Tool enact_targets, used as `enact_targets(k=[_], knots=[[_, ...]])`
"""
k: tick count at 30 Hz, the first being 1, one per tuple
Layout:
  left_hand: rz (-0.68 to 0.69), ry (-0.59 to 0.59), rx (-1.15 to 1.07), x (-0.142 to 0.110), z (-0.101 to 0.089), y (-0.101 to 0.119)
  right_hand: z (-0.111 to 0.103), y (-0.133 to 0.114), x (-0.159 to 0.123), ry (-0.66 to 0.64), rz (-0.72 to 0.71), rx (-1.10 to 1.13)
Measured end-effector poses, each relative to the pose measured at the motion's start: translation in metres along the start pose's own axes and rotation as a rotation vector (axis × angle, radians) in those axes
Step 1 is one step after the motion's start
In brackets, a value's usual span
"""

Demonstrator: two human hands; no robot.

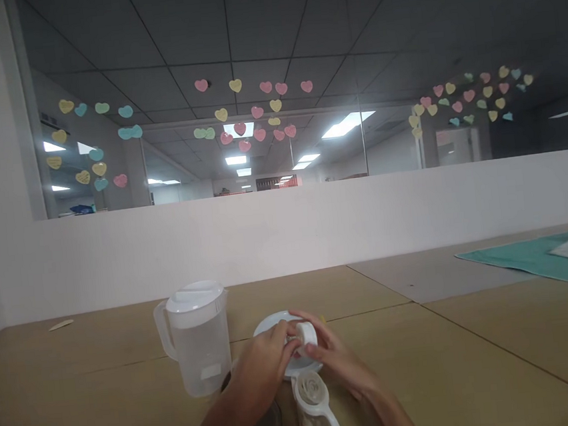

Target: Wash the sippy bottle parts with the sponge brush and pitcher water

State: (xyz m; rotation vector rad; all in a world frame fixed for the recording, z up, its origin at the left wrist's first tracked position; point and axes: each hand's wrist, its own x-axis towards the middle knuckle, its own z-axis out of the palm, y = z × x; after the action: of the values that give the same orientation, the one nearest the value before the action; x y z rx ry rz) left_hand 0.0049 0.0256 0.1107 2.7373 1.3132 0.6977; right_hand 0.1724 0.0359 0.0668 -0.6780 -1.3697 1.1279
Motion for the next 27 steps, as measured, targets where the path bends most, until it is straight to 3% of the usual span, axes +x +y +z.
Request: enact_targets(k=[4,10,13,16,19,23,27], knots=[[0.069,0.033,0.047,0.001,0.017,0.003,0.007,0.009,-0.004,0.035,-0.023,0.049],[0.345,0.221,0.157,-0.003,0.034,0.002,-0.003,0.018,-0.003,0.009,-0.074,0.191],[0.324,0.113,0.054,-0.007,0.031,0.008,-0.006,0.018,-0.006,0.043,-0.051,0.212],[0.167,-0.062,-0.081,-0.008,0.024,0.013,-0.004,0.016,-0.007,0.075,-0.046,0.211],[0.031,-0.101,-0.204,-0.007,0.02,0.01,0.0,0.016,-0.003,0.161,-0.034,0.153],[0.061,-0.073,-0.446,-0.007,0.022,-0.006,-0.009,0.019,0.008,0.418,-0.089,0.174],[0.154,-0.188,-0.511,-0.01,0.023,-0.014,-0.022,0.02,0.01,0.608,-0.162,0.116]])
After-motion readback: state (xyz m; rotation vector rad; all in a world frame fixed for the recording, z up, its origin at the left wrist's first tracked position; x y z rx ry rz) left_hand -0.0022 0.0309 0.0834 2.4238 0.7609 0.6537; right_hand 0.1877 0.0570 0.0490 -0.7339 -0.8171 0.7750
